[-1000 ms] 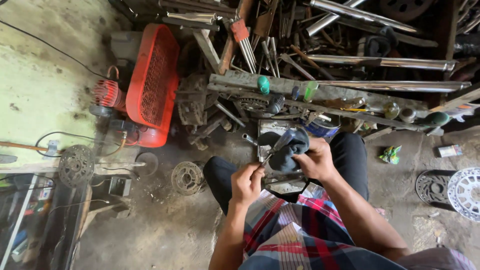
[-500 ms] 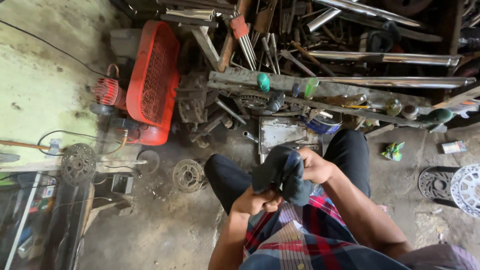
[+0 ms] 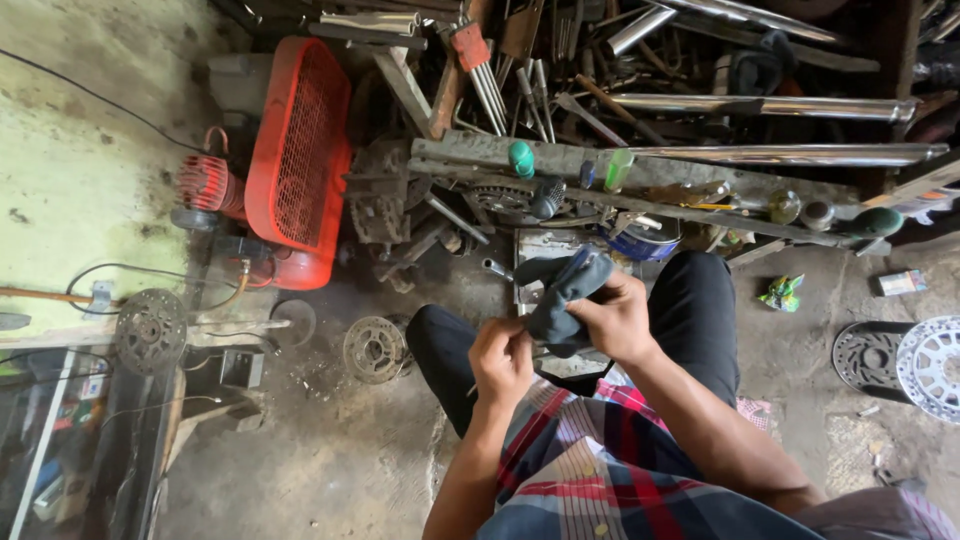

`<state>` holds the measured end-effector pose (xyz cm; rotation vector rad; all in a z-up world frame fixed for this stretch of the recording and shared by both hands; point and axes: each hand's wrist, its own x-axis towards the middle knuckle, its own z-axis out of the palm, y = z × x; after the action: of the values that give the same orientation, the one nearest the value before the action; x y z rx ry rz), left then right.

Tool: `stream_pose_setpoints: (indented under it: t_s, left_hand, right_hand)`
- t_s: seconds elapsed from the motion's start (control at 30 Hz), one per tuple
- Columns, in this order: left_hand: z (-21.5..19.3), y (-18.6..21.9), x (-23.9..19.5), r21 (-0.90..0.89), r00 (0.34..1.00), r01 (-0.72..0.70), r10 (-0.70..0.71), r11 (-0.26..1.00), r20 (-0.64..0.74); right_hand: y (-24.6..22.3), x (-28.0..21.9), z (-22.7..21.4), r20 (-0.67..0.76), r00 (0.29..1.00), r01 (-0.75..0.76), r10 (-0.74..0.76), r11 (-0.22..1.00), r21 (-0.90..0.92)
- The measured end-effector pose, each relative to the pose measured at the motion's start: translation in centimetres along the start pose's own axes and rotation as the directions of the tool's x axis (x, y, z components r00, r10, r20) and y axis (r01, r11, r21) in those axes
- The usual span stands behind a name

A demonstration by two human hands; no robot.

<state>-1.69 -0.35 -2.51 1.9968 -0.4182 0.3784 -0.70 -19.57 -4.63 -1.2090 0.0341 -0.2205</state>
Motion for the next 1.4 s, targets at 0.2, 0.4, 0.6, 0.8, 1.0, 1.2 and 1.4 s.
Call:
stream_pose_setpoints:
  t_s: [0.2, 0.4, 0.6, 0.8, 1.0, 1.2, 1.4]
  left_hand:
    - [-1.2, 0.4, 0.9, 0.002, 0.993, 0.039, -0.039, 0.999, 0.107]
    - [-1.3, 2.0, 2.0, -0.149, 0.941, 0.237, -0.189, 0.96, 0.28]
    - [1.0, -1.7, -2.2, 0.024, 0.97, 0.071, -0.074, 0.997, 0.23]
    - [-0.3, 3.3, 0.2, -0.085, 0.947, 0.201, -0.171, 0.976, 0.273]
    - [0.0, 1.6, -1.2, -0.142, 0.886, 0.314, -0.236, 0.939, 0.398]
    - [1.0, 2.8, -1.5, -0.172, 0.803, 0.496, -0.375, 0.851, 0.463]
    - [0.5, 4.6, -0.3, -0.153, 0.874, 0.344, -0.256, 0.926, 0.413]
  right_hand:
    - [3.3, 0.2, -3.2, 0.053, 0.999, -0.003, -0.01, 0.969, 0.245]
    - [2.8, 0.2, -2.4, 0.048, 0.993, -0.111, 0.104, 0.972, 0.206]
    - [4.1, -0.9, -0.5, 0.125, 0.972, -0.228, 0.199, 0.926, 0.302]
    - [1.8, 0.4, -1.1, -0.001, 0.982, -0.16, 0.188, 0.837, 0.523]
    - [-4.3, 1.8, 1.9, 0.003, 0.926, -0.284, 0.378, 0.691, 0.664]
    - [4.7, 0.7, -2.1, 0.097, 0.814, -0.391, 0.573, 0.416, 0.821]
    - [-0.4, 2.9, -1.4, 0.031, 0.871, -0.328, 0.49, 0.535, 0.778]
